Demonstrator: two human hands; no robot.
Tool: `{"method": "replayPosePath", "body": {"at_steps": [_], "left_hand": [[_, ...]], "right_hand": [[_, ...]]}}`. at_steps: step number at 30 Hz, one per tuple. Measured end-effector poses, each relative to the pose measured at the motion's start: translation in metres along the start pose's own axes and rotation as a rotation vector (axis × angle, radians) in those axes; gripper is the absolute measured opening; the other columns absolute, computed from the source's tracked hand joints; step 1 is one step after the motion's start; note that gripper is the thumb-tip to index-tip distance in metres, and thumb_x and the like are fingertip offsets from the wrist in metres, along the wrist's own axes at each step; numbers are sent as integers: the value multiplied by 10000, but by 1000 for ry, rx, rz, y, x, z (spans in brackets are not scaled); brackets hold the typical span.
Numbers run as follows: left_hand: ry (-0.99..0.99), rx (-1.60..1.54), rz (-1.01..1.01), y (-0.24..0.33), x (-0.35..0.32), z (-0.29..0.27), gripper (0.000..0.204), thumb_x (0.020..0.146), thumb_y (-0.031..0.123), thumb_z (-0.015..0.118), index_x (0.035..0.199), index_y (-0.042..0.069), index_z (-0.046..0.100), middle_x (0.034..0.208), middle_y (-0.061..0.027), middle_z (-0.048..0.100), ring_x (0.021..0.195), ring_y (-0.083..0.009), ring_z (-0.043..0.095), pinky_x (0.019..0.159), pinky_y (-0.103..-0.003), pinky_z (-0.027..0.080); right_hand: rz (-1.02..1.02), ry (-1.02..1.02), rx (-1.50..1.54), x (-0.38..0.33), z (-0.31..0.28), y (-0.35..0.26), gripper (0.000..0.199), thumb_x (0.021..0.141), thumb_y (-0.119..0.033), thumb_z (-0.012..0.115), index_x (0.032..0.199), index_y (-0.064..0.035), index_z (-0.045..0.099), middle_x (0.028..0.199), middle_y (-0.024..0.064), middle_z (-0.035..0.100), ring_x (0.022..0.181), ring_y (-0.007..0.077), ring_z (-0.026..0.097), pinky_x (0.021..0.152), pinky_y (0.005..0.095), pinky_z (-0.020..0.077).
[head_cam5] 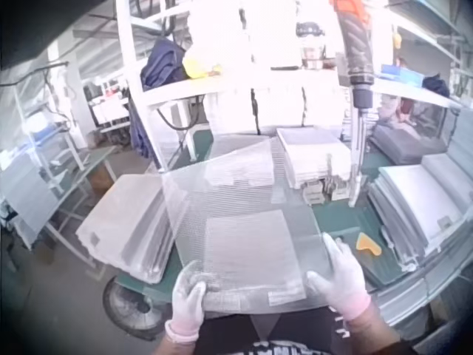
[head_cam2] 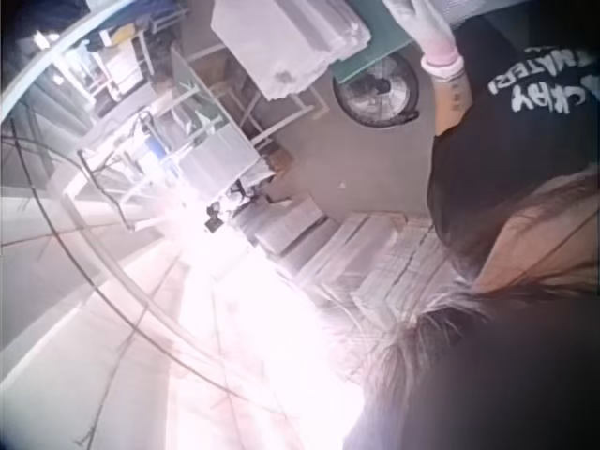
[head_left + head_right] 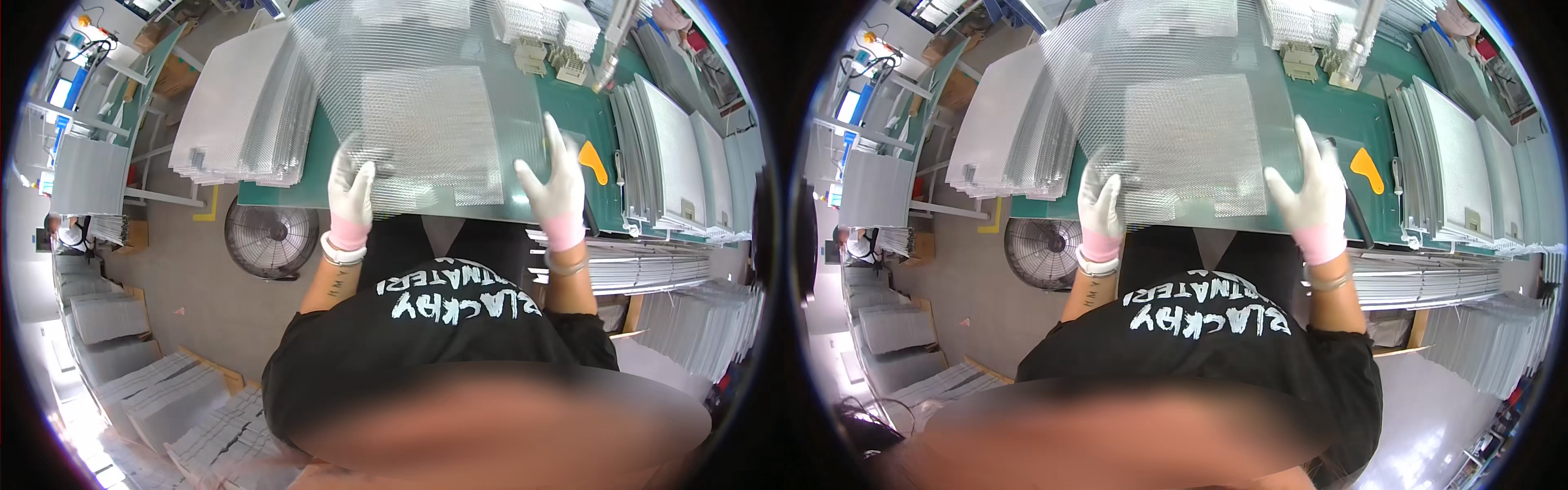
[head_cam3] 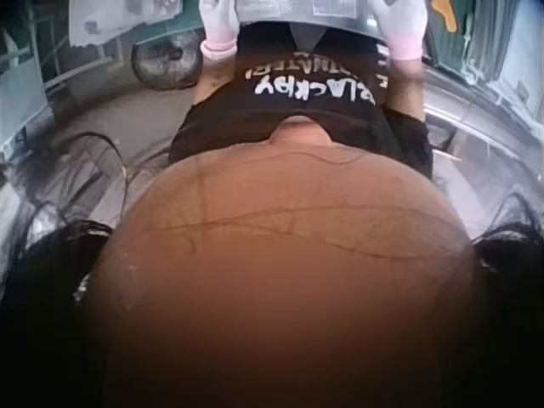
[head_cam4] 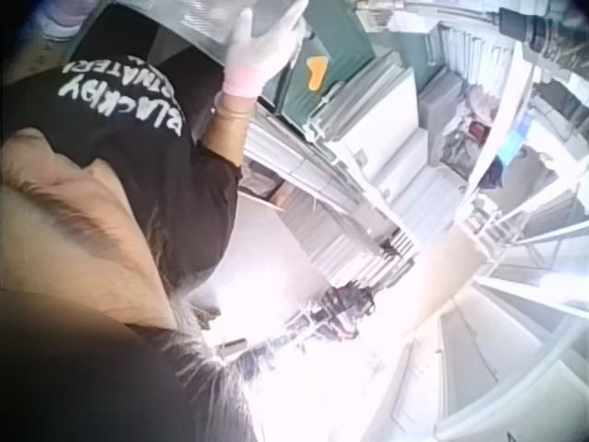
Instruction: Assembling metal frames onto mesh filter material using a hammer and an electric screwdriver.
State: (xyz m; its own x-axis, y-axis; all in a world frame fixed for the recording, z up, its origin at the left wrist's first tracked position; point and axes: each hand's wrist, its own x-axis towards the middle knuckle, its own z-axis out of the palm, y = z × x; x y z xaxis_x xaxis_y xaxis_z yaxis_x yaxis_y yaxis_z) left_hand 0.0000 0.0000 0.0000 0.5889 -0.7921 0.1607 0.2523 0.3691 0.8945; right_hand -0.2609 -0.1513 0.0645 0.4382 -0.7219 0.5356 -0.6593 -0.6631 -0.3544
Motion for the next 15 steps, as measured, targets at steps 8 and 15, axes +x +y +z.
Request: {"method": "replayPosePath", "body": {"at_steps": [8,15], "left_hand": [[-35,1303,314,-5,15,5,790,721,302,818,1359,16,450,1113,-184,576,973,-312,592,860,-396,493],[-90,1560,97,-34,21,-9,772,698,366,812,1322,43,492,1043,-176,593,964,-333,593,838,-409,494]], "right_hand": [[251,-393,243,-13,37,9,818,766,-270,736,1451,-66,337,940,236,665,847,394,651,762,431,517],[268,-401,194,-36,77,21,762,774,-298,719,1427,-93,385,988,239,662,900,389,651,798,425,515]]}}
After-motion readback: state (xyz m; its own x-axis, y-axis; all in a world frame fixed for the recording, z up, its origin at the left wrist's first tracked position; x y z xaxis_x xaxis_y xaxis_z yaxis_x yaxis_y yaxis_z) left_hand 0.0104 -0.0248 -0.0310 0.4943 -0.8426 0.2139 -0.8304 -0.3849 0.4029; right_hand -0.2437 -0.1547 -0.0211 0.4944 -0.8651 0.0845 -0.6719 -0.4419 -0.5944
